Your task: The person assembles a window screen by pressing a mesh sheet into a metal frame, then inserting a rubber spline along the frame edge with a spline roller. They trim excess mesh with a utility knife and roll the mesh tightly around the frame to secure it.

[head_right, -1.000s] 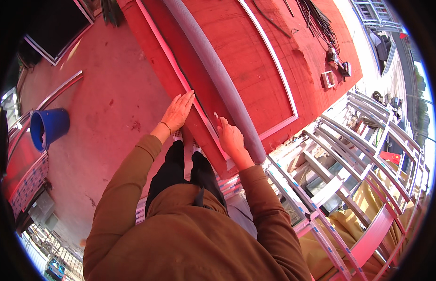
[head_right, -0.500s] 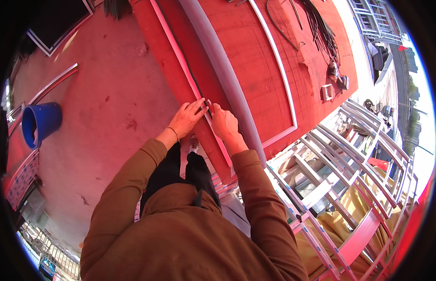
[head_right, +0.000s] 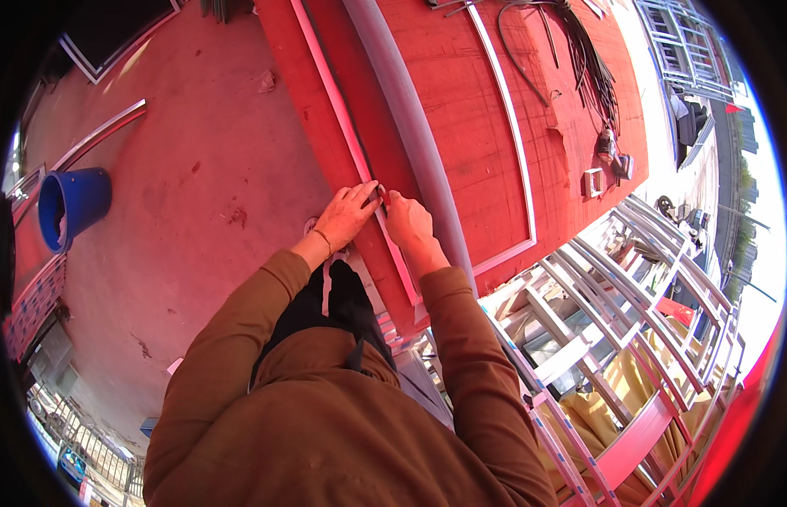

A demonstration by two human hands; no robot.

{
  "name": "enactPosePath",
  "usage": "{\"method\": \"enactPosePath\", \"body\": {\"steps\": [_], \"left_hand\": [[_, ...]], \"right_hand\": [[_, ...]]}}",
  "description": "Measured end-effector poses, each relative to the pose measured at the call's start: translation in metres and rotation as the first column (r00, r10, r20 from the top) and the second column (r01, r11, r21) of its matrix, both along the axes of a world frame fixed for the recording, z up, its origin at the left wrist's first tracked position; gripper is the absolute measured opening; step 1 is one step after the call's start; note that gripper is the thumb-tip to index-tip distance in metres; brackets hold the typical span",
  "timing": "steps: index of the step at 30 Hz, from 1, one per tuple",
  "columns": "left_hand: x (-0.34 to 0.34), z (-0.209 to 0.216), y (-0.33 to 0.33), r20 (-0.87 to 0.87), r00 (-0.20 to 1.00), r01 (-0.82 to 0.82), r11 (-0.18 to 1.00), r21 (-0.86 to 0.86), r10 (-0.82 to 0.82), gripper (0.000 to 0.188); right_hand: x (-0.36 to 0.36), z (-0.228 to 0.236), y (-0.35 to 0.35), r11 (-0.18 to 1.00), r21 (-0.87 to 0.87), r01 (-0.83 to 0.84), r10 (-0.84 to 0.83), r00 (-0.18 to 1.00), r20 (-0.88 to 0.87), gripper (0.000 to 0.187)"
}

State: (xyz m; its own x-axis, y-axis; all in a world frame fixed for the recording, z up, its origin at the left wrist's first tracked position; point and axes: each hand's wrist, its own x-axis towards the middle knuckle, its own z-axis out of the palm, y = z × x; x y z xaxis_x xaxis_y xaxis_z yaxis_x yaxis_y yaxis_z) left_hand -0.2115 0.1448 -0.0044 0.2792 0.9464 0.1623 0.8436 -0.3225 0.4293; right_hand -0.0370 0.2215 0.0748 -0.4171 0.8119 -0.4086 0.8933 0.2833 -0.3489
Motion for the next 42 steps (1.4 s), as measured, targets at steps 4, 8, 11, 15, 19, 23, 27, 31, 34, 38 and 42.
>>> {"method": "enactPosePath", "body": {"steps": [4,8,11,15,19,23,27,31,34,38,42], "left_hand": [[0.001,-0.001,0.001,0.031,1.000,-0.003,1.000,-0.025,0.003,0.038],[0.002,-0.002,0.002,0.094,0.995,-0.020,0.999,-0.027,0.022,0.040],[0.002,-0.003,0.000,0.156,0.987,-0.039,0.998,-0.051,0.046,0.040],[0.003,-0.008,-0.003,0.201,0.978,-0.059,0.998,-0.029,0.064,0.036],[0.007,-0.010,-0.003,0.466,0.854,-0.067,0.937,-0.342,0.231,0.051],[0.009,0.000,-0.007,0.448,0.868,-0.112,0.965,-0.239,0.212,0.053],[0.008,0.009,-0.010,0.251,0.962,-0.057,0.978,-0.200,0.107,0.048],[0.008,0.006,-0.013,0.123,0.992,-0.020,0.997,-0.079,0.029,0.046],[0.010,0.001,-0.015,-0.013,1.000,0.012,0.994,-0.113,-0.013,0.045],[0.012,0.000,-0.017,-0.045,0.999,-0.013,0.997,-0.077,0.010,0.046],[0.010,0.001,-0.015,-0.048,0.999,-0.016,0.997,-0.077,0.013,0.046]], "right_hand": [[-0.004,0.001,0.005,0.999,-0.025,-0.039,0.040,0.998,0.046,0.024],[-0.013,0.003,0.010,0.994,-0.028,-0.102,0.105,0.989,0.105,0.018],[-0.019,0.004,0.013,0.986,-0.066,-0.154,0.163,0.973,0.163,0.020],[-0.027,0.001,0.017,0.978,-0.067,-0.200,0.210,0.952,0.224,0.022],[-0.041,-0.009,0.012,0.975,0.033,-0.220,0.208,0.952,0.225,0.019],[-0.048,-0.010,0.007,0.968,0.017,-0.250,0.239,0.944,0.228,0.022],[-0.019,0.010,0.018,0.994,-0.090,-0.067,0.079,0.987,0.139,0.030],[0.016,0.028,0.005,0.994,-0.110,0.025,-0.012,0.993,0.115,0.043],[0.025,0.026,-0.011,0.991,-0.134,-0.002,0.018,0.993,0.117,0.044],[0.023,0.013,-0.021,0.996,-0.077,-0.046,0.050,0.997,0.061,0.037],[0.021,0.008,-0.020,0.995,-0.080,-0.062,0.069,0.993,0.095,0.030]]}}
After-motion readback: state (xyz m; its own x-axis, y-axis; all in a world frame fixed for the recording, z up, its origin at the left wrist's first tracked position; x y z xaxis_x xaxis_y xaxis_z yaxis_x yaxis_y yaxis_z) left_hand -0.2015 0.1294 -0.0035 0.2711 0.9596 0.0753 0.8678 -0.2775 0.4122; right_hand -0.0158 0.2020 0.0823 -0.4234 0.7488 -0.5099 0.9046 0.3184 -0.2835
